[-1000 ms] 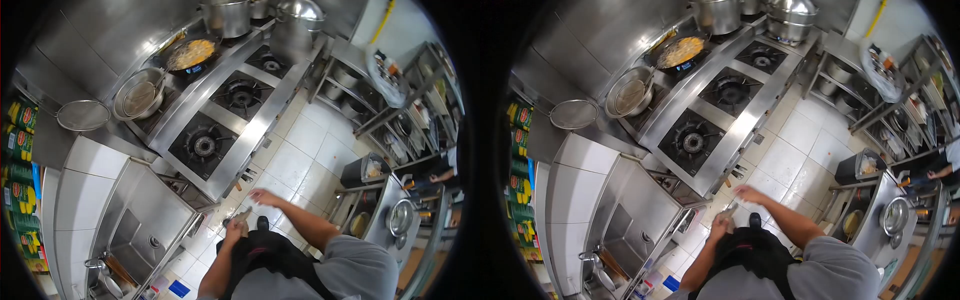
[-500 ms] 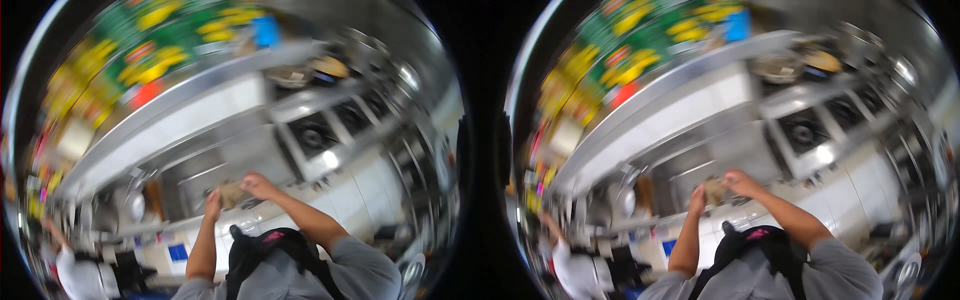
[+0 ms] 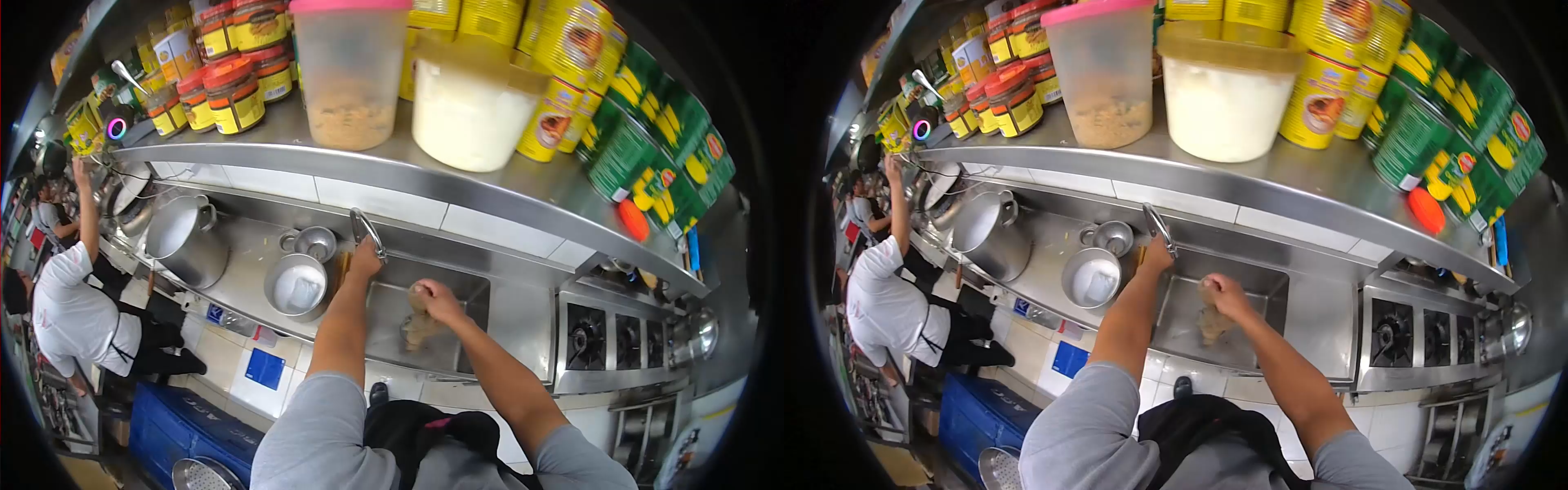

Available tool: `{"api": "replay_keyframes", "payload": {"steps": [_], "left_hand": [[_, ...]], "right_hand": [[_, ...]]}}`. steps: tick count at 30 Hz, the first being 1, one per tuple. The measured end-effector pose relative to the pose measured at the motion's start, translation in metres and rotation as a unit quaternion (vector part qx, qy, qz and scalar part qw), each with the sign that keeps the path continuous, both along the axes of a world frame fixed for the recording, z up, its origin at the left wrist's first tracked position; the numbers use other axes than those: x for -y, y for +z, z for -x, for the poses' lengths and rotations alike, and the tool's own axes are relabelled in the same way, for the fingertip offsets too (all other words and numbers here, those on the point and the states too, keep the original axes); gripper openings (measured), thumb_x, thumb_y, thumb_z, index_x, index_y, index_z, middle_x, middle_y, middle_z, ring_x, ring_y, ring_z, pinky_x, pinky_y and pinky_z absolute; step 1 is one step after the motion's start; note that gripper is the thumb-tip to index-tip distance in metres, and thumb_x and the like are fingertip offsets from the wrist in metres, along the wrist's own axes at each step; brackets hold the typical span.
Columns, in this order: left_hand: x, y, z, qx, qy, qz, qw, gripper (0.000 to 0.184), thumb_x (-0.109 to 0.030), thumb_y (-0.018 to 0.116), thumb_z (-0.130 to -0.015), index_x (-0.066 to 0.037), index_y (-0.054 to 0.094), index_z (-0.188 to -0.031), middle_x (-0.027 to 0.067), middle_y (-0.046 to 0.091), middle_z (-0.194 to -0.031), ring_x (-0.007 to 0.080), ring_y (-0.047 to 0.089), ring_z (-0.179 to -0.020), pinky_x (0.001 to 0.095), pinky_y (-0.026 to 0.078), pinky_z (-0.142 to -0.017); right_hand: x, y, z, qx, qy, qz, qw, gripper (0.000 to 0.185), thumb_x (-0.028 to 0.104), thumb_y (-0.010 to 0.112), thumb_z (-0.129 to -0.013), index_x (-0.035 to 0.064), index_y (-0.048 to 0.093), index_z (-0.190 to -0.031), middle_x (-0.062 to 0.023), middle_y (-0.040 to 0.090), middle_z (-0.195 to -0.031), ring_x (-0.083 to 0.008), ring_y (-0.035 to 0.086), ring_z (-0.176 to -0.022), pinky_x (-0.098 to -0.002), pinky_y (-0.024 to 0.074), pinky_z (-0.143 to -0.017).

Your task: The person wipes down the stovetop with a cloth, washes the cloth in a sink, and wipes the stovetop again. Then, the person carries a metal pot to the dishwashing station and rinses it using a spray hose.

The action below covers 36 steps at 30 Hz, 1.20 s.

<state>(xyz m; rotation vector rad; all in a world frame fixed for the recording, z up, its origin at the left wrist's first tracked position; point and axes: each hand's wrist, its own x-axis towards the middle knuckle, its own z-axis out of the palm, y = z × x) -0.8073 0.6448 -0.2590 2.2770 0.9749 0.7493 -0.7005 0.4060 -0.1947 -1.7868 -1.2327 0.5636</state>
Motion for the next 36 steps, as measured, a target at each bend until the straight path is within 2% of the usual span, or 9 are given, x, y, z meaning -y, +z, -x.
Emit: {"api": "replay_keyframes", "payload": {"steps": [4,7,9,13,17,23,27,31,36], "left_hand": [[0.038,0.0,0.013,-0.36,-0.136,0.084,0.919,0.031,-0.019,0.049,-0.088,-0.001,0.055,-0.112,0.0274,0.057,-0.122,0.0435,0.054,-0.112,0.0492,0.046,-0.09],[0.077,-0.018,0.033,-0.195,-0.11,0.137,0.965,0.04,-0.03,0.04,-0.096,-0.002,0.059,-0.116,0.0211,0.064,-0.114,0.0347,0.061,-0.109,0.043,0.049,-0.09],[0.097,-0.036,0.031,0.364,0.024,0.528,0.767,0.054,-0.044,0.032,-0.101,-0.002,0.062,-0.119,0.0117,0.069,-0.102,0.0233,0.065,-0.097,0.0379,0.05,-0.085],[0.09,-0.053,0.039,0.238,0.013,0.339,0.91,0.041,-0.039,0.049,-0.099,-0.005,0.072,-0.094,0.0025,0.067,-0.08,0.0137,0.059,-0.075,0.0319,0.048,-0.072],[0.057,0.015,0.043,0.584,0.204,0.494,0.611,0.034,-0.025,0.059,-0.094,-0.008,0.056,-0.065,-0.0039,0.053,-0.064,0.0075,0.047,-0.06,0.025,0.037,-0.054],[0.1,-0.011,-0.008,0.235,0.165,0.219,0.932,0.023,-0.021,0.063,-0.085,-0.001,0.063,-0.072,0.0101,0.062,-0.066,0.0183,0.054,-0.059,0.0356,0.044,-0.057],[0.063,-0.108,-0.016,0.287,0.232,0.374,0.851,0.022,-0.019,0.064,-0.081,0.003,0.064,-0.079,0.0229,0.062,-0.071,0.0273,0.056,-0.059,0.0426,0.045,-0.061],[0.096,-0.047,-0.016,0.236,0.248,0.166,0.925,0.031,-0.025,0.06,-0.089,0.002,0.065,-0.075,0.0197,0.064,-0.067,0.0269,0.057,-0.06,0.0418,0.047,-0.062],[0.075,-0.061,-0.002,0.283,0.181,0.316,0.887,0.033,-0.027,0.056,-0.095,0.001,0.064,-0.079,0.0133,0.063,-0.071,0.019,0.056,-0.07,0.036,0.047,-0.068]], "right_hand": [[-0.037,-0.023,0.006,0.026,0.018,0.063,0.997,0.026,0.028,0.061,-0.091,0.0064,0.066,-0.106,-0.0138,0.067,-0.086,-0.0212,0.063,-0.075,-0.0338,0.0489,-0.071],[-0.07,-0.033,0.014,-0.003,0.009,0.074,0.997,0.028,0.029,0.062,-0.09,0.0049,0.067,-0.104,-0.0127,0.069,-0.082,-0.0203,0.063,-0.071,-0.0346,0.0492,-0.07],[-0.086,-0.046,0.02,-0.074,0.029,0.055,0.995,0.034,0.032,0.063,-0.09,0.0021,0.068,-0.104,-0.0065,0.067,-0.077,-0.0156,0.062,-0.073,-0.0333,0.0495,-0.066],[-0.103,-0.043,0.017,-0.117,-0.021,0.061,0.991,0.035,0.033,0.063,-0.091,0.0017,0.067,-0.104,-0.0043,0.067,-0.081,-0.0105,0.061,-0.077,-0.0303,0.0486,-0.066],[-0.1,-0.067,-0.001,-0.115,0.092,0.225,0.963,0.033,0.033,0.061,-0.093,0.0037,0.066,-0.107,-0.0055,0.066,-0.089,-0.0097,0.06,-0.081,-0.0295,0.0485,-0.071],[-0.119,-0.083,0.022,-0.483,-0.172,0.104,0.853,0.037,0.037,0.058,-0.092,0.0021,0.065,-0.098,-0.0057,0.064,-0.087,-0.0159,0.059,-0.079,-0.0333,0.0478,-0.071],[-0.122,-0.126,0.032,-0.371,-0.167,0.227,0.885,0.037,0.033,0.054,-0.091,0.0003,0.064,-0.106,-0.0128,0.065,-0.105,-0.024,0.062,-0.097,-0.0369,0.0474,-0.084],[-0.12,-0.098,0.019,-0.594,-0.138,0.173,0.774,0.051,0.04,0.053,-0.094,-0.0019,0.058,-0.123,-0.0183,0.056,-0.129,-0.027,0.054,-0.116,-0.0421,0.0449,-0.091],[-0.135,-0.13,0.013,-0.44,-0.111,0.267,0.85,0.05,0.041,0.05,-0.097,-0.0001,0.057,-0.124,-0.0175,0.058,-0.127,-0.0255,0.056,-0.116,-0.0412,0.0454,-0.091]]}}
